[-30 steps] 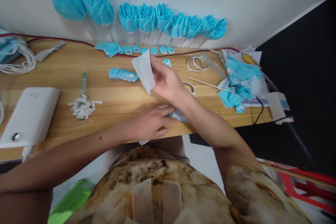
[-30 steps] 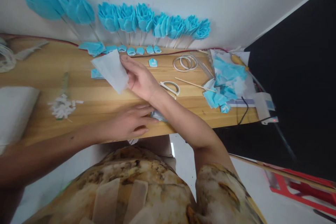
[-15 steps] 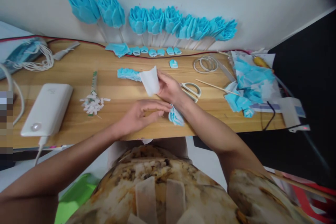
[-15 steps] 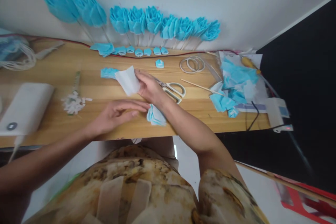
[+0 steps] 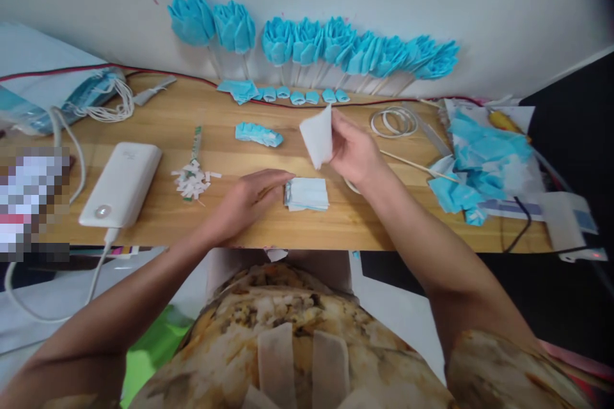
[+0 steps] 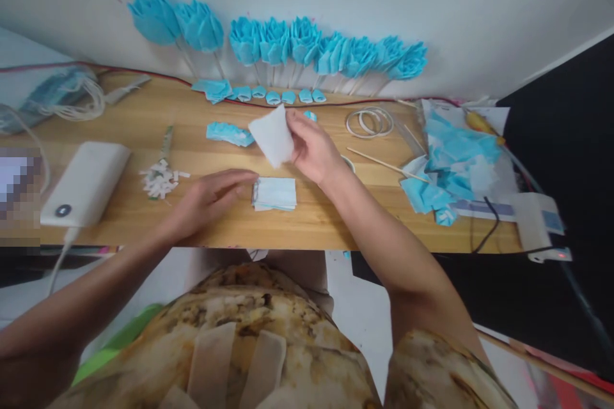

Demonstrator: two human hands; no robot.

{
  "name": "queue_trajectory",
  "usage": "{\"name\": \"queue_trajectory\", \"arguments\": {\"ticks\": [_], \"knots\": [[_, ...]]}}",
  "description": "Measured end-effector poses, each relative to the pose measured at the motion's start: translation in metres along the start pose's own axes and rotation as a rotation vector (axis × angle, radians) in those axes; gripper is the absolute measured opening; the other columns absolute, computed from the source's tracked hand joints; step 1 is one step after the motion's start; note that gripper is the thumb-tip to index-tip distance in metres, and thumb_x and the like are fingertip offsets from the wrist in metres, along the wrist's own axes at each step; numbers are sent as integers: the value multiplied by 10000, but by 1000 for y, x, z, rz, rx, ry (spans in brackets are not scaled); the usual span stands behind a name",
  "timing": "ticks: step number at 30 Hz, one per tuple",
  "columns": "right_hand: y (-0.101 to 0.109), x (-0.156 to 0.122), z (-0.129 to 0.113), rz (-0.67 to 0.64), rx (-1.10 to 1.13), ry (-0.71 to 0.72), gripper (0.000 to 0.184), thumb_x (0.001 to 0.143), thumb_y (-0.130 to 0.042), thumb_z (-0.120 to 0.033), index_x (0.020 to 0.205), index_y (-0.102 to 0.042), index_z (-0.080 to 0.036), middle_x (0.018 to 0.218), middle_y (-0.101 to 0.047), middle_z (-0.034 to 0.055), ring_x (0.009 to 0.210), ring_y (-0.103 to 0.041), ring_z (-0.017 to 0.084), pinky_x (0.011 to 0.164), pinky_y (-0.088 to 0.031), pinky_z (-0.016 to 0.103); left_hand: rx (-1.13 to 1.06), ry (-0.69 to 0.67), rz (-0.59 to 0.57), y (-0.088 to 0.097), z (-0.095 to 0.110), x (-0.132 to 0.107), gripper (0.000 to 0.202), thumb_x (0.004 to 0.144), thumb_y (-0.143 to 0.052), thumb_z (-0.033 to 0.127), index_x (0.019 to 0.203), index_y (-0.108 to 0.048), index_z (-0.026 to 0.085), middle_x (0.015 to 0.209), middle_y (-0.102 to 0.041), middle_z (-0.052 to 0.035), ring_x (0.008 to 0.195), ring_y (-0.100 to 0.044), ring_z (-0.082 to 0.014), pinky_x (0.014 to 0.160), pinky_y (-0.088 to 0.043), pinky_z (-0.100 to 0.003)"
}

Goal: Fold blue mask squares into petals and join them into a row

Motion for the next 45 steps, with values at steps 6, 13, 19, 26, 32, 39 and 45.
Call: {"name": "queue_trajectory", "arguments": {"ticks": [6, 13, 19, 26, 32, 39, 45], "knots": [[-18, -41, 29, -261, 193, -314, 374, 747, -846, -501, 824, -648, -193, 728, -601, -22, 655, -569, 119, 641, -487, 258, -62, 55, 9, -2, -9, -1, 358, 1026, -490, 280, 1291, -696, 159, 1302, -746, -129, 1197, -704, -228, 1090, -524, -390], [-25, -53, 39, -421, 107, -340, 400, 808, -804, -571, 849, -684, -191, 783, -674, 6, 713, -609, 136, 678, -461, 258, -186, 215, 353, 34, -23, 4, 254, 931, -599, 268, 1129, -735, 184, 1268, -730, -90, 1133, -673, -198, 961, -534, -323], [-24, -45, -4, -327, -84, -79, 337, 876, -744, -537, 850, -703, -203, 749, -632, -12, 669, -535, 117, 639, -411, 252, -347, 267, 292, 36, -6, 34, 161, 842, -553, 151, 782, -701, 172, 618, -549, 16, 605, -504, -111, 614, -431, -241], [-21, -32, -41, -142, -403, 116, 243, 924, -654, -421, 821, -674, -201, 681, -564, -33, 612, -456, 107, 571, -333, 257, -617, 196, 123, 17, -4, 77, 264, 920, -651, 413, 903, -715, 157, 677, -620, -3, 619, -580, -116, 604, -472, -236], [-3, -37, -56, 4, -637, 271, 251, 967, -600, -399, 861, -736, -216, 816, -707, 14, 741, -591, 156, 689, -432, 294, -464, 342, -66, -9, -18, 74, 356, 767, -831, 488, 727, -734, 148, 622, -695, -16, 572, -648, -147, 567, -534, -252], [59, -69, -44, 87, -1379, 66, 358, 981, -566, -342, 1257, -718, -171, 1095, -767, 146, 1017, -689, 316, 858, -498, 414, -548, 330, 179, 16, -30, 67, 386, 874, -747, 452, 644, -687, 147, 567, -681, -40, 494, -589, -112, 519, -493, -221], [56, -90, -13, 34, -1614, -68, 429, 976, -577, -308, 1386, -634, -196, 1148, -723, 169, 1087, -671, 344, 866, -496, 407, -672, 294, 270, 25, -31, 67, 413, 895, -744, 485, 678, -679, 139, 582, -672, -41, 514, -604, -110, 526, -496, -217]]}}
Point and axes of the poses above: each hand's wrist, its own x-axis towards the middle knuckle, its own y-axis out of the back of the hand, z = x × y, the point moved 8 cm from there along x, towards the middle knuckle
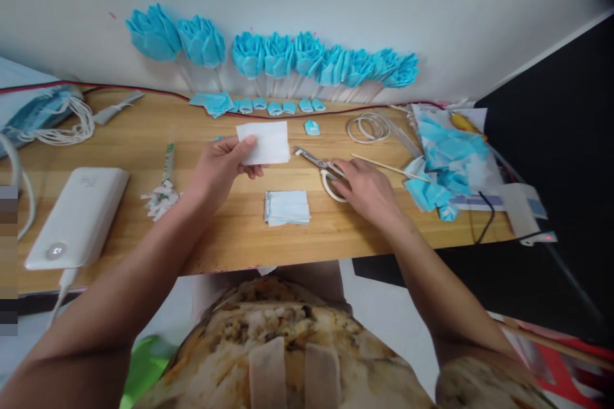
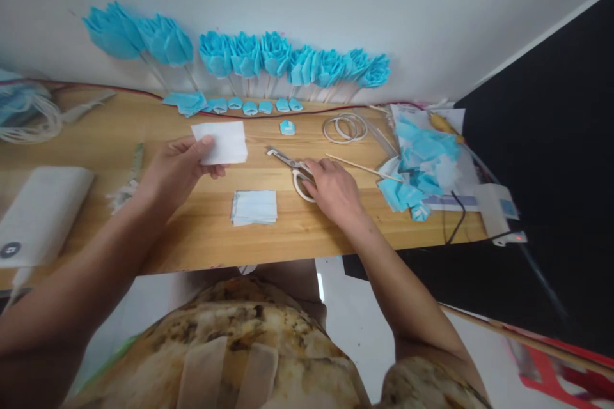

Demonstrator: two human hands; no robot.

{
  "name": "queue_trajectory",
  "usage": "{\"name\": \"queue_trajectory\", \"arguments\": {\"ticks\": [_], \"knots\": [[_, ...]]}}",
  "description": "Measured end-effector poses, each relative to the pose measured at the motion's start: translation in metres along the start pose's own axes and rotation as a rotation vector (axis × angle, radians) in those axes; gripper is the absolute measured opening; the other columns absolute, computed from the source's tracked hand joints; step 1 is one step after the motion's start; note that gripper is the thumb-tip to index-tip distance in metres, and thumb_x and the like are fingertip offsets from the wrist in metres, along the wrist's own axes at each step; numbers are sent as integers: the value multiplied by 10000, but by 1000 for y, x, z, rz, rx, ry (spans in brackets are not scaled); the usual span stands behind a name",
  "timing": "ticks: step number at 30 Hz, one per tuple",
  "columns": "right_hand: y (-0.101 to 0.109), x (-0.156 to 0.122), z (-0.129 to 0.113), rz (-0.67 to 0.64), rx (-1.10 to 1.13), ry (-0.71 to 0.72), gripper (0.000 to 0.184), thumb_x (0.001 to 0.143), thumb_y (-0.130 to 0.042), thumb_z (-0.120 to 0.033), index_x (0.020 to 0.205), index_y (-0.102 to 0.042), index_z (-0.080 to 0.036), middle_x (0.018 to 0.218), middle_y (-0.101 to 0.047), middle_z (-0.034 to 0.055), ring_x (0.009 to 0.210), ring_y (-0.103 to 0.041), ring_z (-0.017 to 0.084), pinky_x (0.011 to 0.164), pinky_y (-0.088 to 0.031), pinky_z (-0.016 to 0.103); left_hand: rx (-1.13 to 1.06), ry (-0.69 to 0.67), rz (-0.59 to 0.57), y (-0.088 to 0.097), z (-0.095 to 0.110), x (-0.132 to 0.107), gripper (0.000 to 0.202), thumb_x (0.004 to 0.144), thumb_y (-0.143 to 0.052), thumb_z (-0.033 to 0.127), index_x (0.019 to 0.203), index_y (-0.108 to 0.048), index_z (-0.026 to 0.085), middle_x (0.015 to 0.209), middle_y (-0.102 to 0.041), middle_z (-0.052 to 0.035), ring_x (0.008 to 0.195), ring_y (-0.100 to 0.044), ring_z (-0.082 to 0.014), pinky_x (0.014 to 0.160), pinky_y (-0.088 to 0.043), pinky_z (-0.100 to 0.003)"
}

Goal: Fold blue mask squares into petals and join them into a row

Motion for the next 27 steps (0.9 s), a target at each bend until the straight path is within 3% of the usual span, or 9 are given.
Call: {"name": "queue_trajectory", "arguments": {"ticks": [4, 8, 13, 16, 18, 24, 27], "knots": [[-2, -15, 5, 28, 7, -43, 418, 976, -566, -345, 1375, -636, -241, 1111, -734, 137, 987, -692, 319, 758, -478, 377, -5, 25, 9, 1, -3, 1, 404, 888, -745, 479, 686, -692, 133, 588, -680, -44, 509, -594, -106, 524, -489, -214], [-2, -26, 38, 55, -10, -149, 442, 962, -577, -370, 1374, -636, -222, 1117, -749, 139, 943, -704, 323, 727, -462, 374, 6, 34, -12, 1, -7, 2, 413, 907, -717, 477, 681, -688, 133, 600, -687, -53, 520, -599, -110, 537, -489, -219], [1, -17, 66, 70, -52, -226, 449, 1031, -471, -410, 1350, -656, -154, 1120, -753, 172, 937, -712, 328, 737, -461, 376, 29, 52, -44, -2, -11, 2, 428, 916, -700, 489, 681, -672, 133, 611, -680, -56, 532, -600, -113, 549, -491, -222], [8, -9, 74, 94, -81, -245, 414, 1062, -384, -321, 1256, -704, -143, 1147, -755, 164, 996, -707, 308, 770, -460, 365, 34, 57, -22, 0, -10, 2, 440, 907, -699, 496, 654, -634, 142, 604, -668, -50, 541, -605, -118, 556, -498, -226], [13, -6, 80, 98, -166, -258, 367, 1039, -422, -267, 1207, -722, -140, 1154, -750, 166, 1045, -696, 316, 776, -450, 362, 35, 44, -16, 0, -9, 2, 444, 897, -703, 495, 633, -611, 150, 607, -668, -50, 552, -615, -124, 557, -500, -231], [11, 0, 100, -38, -341, -263, 319, 1022, -455, -278, 1030, -751, -159, 1048, -765, 155, 997, -698, 318, 673, -371, 350, 17, 16, -38, 0, -9, 3, 421, 884, -714, 480, 631, -632, 153, 587, -657, -41, 545, -607, -123, 551, -503, -231], [7, 4, 100, -77, -351, -222, 318, 1019, -440, -249, 1075, -745, -178, 1064, -775, 139, 987, -700, 302, 667, -355, 347, 33, 25, -35, 1, -9, 3, 418, 884, -711, 486, 646, -639, 151, 608, -669, -47, 549, -605, -123, 560, -516, -240]]}}
Point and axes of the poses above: each hand's wrist, its own x-axis towards the middle knuckle, its own y-axis out of the back of the hand, z = x × y, the point moved 8 cm from there along x, towards the middle knuckle
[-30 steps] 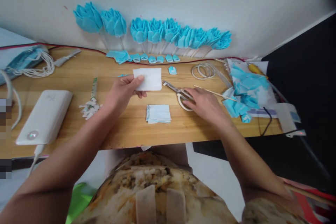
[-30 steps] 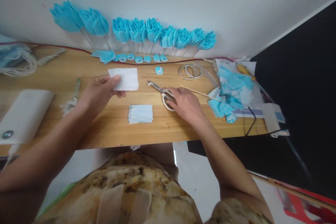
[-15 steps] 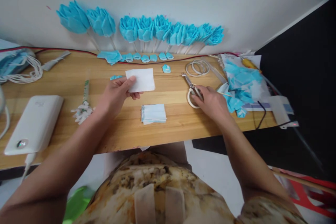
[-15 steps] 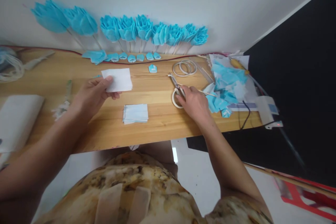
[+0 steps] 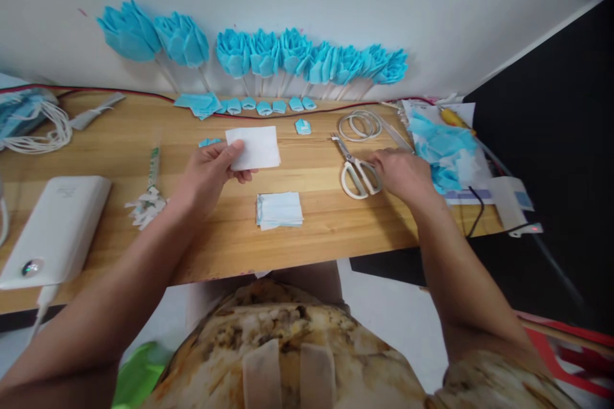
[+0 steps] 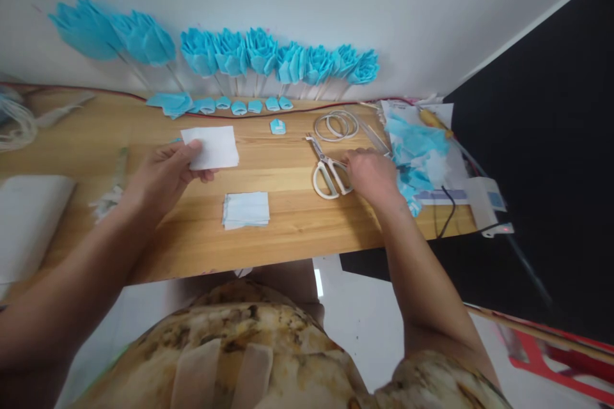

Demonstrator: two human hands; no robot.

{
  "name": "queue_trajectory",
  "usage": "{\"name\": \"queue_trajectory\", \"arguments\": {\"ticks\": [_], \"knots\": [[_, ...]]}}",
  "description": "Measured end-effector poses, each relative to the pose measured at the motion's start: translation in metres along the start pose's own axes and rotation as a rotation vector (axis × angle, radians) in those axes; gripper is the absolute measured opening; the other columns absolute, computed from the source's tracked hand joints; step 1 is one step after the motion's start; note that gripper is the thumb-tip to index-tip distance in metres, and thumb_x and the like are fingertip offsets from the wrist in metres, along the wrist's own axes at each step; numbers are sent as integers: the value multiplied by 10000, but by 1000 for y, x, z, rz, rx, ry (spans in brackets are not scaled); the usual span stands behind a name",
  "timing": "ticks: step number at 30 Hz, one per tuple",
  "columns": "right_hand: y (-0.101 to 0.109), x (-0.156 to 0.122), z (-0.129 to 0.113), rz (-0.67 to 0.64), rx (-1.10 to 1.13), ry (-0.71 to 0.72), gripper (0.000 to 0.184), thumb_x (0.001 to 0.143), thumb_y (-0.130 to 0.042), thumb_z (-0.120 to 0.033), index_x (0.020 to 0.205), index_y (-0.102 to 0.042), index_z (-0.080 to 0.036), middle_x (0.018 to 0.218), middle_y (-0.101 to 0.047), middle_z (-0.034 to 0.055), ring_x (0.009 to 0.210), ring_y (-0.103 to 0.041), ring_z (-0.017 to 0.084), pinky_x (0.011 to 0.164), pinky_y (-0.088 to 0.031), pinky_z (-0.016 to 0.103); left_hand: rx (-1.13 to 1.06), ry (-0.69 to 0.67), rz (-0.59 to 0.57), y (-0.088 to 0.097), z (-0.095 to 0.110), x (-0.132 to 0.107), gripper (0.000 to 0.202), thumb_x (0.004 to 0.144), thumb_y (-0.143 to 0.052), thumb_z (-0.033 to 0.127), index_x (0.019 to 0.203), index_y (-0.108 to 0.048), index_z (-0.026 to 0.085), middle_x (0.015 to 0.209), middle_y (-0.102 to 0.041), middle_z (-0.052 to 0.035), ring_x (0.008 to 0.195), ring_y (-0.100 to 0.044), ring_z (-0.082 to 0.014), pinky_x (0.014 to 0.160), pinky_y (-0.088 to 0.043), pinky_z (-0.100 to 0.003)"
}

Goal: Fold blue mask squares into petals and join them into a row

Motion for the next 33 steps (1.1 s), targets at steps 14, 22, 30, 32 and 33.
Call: {"name": "queue_trajectory", "arguments": {"ticks": [14, 22, 30, 32, 33], "knots": [[45, 32, 49, 214, 330, -193, 488, 918, -514, -196, 1397, -603, -196, 1136, -783, 133, 990, -719, 289, 809, -487, 379, 8, 2, -1, -1, -1, 0, 393, 883, -711, 443, 625, -621, 159, 586, -640, -28, 538, -591, -108, 542, -495, -217], [0, 55, 50, -3, 146, -242, 509, 888, -603, -253, 1378, -639, -119, 1133, -772, 227, 1034, -724, 384, 824, -551, 467, 38, 12, -11, -1, 0, -1, 414, 886, -696, 495, 642, -627, 168, 611, -653, -41, 564, -597, -128, 573, -513, -243], [1, 61, 2, 169, 280, 204, 253, 963, -583, -232, 1118, -771, -163, 1233, -745, 163, 1208, -667, 325, 1045, -524, 449, 46, 51, 7, 1, -6, 0, 379, 877, -713, 468, 668, -667, 155, 603, -666, -41, 539, -590, -123, 567, -504, -244], [-1, 63, 6, 177, 292, 165, 251, 983, -549, -248, 1065, -768, -158, 1173, -761, 161, 1156, -685, 324, 997, -533, 438, 42, 43, 9, 2, -6, 1, 369, 869, -720, 456, 658, -670, 157, 591, -665, -37, 532, -585, -120, 557, -494, -238], [-2, 63, 10, 180, 298, 132, 257, 988, -537, -256, 1068, -762, -161, 1164, -765, 158, 1140, -689, 324, 977, -532, 431, 44, 40, 9, 2, -7, 1, 368, 866, -724, 456, 656, -673, 157, 584, -663, -36, 531, -584, -120, 555, -491, -237]]}}
Point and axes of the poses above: each hand's wrist, its own x-axis towards the middle knuckle, its own y-axis out of the back of the hand, z = x × y, the point moved 8 cm from there along x, towards the middle knuckle
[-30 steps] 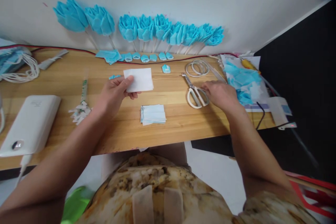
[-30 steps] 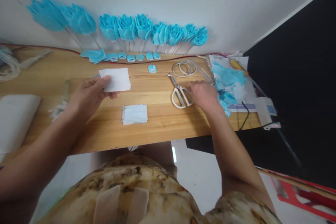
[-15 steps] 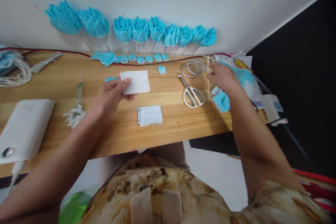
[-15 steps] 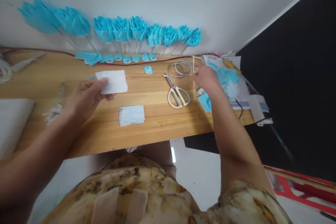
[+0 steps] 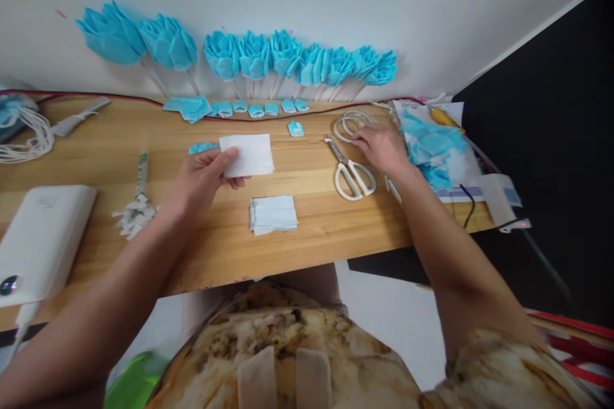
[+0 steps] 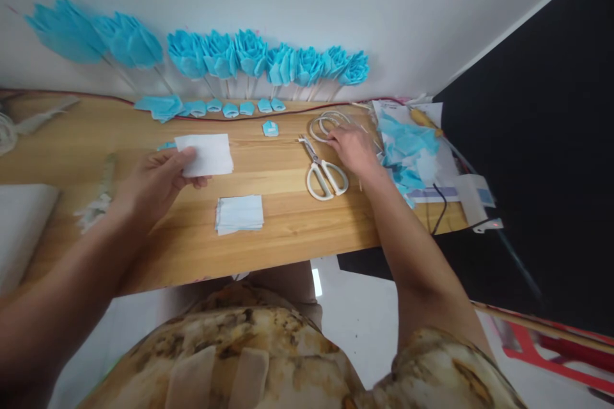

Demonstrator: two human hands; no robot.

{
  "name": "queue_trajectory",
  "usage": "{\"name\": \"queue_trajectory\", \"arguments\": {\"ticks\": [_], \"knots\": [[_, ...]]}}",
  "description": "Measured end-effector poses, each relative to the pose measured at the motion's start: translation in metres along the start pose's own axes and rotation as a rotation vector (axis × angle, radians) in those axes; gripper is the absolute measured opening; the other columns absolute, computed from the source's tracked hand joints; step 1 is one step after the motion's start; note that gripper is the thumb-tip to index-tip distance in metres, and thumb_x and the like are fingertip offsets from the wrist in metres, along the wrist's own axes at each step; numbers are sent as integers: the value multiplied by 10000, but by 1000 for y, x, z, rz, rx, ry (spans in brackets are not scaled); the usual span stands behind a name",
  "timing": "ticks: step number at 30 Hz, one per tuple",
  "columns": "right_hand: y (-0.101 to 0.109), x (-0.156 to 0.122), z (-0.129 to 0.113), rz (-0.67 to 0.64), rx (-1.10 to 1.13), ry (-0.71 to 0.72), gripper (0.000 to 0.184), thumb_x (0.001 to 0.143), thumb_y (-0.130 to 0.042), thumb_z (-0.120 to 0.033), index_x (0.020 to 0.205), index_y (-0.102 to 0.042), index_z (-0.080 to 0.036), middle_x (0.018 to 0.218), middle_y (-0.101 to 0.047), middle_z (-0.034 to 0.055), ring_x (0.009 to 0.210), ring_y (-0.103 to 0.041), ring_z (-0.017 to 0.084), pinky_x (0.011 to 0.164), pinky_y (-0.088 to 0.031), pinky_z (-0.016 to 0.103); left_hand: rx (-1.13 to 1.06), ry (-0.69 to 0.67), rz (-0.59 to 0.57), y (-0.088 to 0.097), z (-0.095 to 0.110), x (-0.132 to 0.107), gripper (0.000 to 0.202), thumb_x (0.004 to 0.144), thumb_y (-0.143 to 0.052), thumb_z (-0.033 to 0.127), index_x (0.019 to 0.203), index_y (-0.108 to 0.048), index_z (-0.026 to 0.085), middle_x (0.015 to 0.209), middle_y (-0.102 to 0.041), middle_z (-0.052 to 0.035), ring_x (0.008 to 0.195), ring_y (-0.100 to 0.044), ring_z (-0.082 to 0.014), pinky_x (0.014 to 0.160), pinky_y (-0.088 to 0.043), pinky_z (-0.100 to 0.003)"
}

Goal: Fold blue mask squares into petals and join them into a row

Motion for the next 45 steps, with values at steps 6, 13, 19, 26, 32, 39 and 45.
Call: {"name": "queue_trajectory", "arguments": {"ticks": [6, 13, 19, 26, 32, 39, 45], "knots": [[7, 5, 23, 39, -18, -100, 310, 1007, -481, -306, 1144, -734, -191, 1190, -759, 149, 1152, -653, 293, 951, -489, 390, 1, 6, -7, -1, -1, 1, 378, 833, -752, 479, 649, -675, 158, 594, -665, -35, 537, -592, -121, 559, -501, -242], [-8, 17, 25, -63, -71, -116, 400, 1017, -467, -426, 1184, -747, -193, 1186, -776, 156, 1065, -684, 321, 816, -457, 379, 24, 1, -3, 2, -2, 1, 358, 886, -705, 444, 672, -689, 158, 596, -670, -39, 535, -593, -120, 559, -493, -240], [-7, 23, 16, -90, -126, -40, 287, 968, -551, -339, 1103, -751, -184, 1180, -774, 153, 1071, -681, 322, 816, -447, 379, 17, 10, -10, 2, -3, 1, 340, 907, -681, 398, 656, -682, 168, 587, -665, -32, 537, -600, -121, 563, -499, -241], [-6, 37, -2, -84, -128, 39, 262, 993, -536, -311, 1069, -747, -176, 1174, -777, 138, 1120, -661, 303, 871, -444, 374, 35, 14, 2, 4, -5, 3, 333, 892, -682, 408, 664, -678, 166, 597, -673, -44, 538, -602, -135, 558, -500, -258], [6, 29, -7, -80, -125, 21, 319, 969, -562, -290, 1188, -729, -129, 1264, -734, 195, 1196, -644, 349, 955, -471, 421, 27, 28, -8, 2, -7, 3, 324, 894, -683, 407, 675, -692, 169, 614, -686, -49, 543, -608, -131, 557, -497, -251], [28, 0, -104, -76, 755, 84, 367, 974, -534, -498, 1161, -746, -265, 1137, -770, 73, 1028, -691, 271, 805, -563, 399, 21, 21, -36, -5, -6, 0, 411, 871, -714, 513, 681, -684, 150, 599, -690, -51, 540, -606, -126, 558, -488, -241], [7, -4, -186, -396, 1398, 113, 504, 827, -683, -717, 776, -676, -216, 813, -685, 30, 764, -621, 149, 639, -517, 269, 10, 34, -36, -8, -4, -1, 444, 809, -765, 561, 680, -706, 140, 578, -679, -47, 519, -591, -116, 551, -485, -244]]}}
Point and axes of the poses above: each hand's wrist, its own x-axis towards the middle knuckle, its own y-axis out of the back of the hand, z = x × y, the point moved 8 cm from there along x, towards the middle knuckle
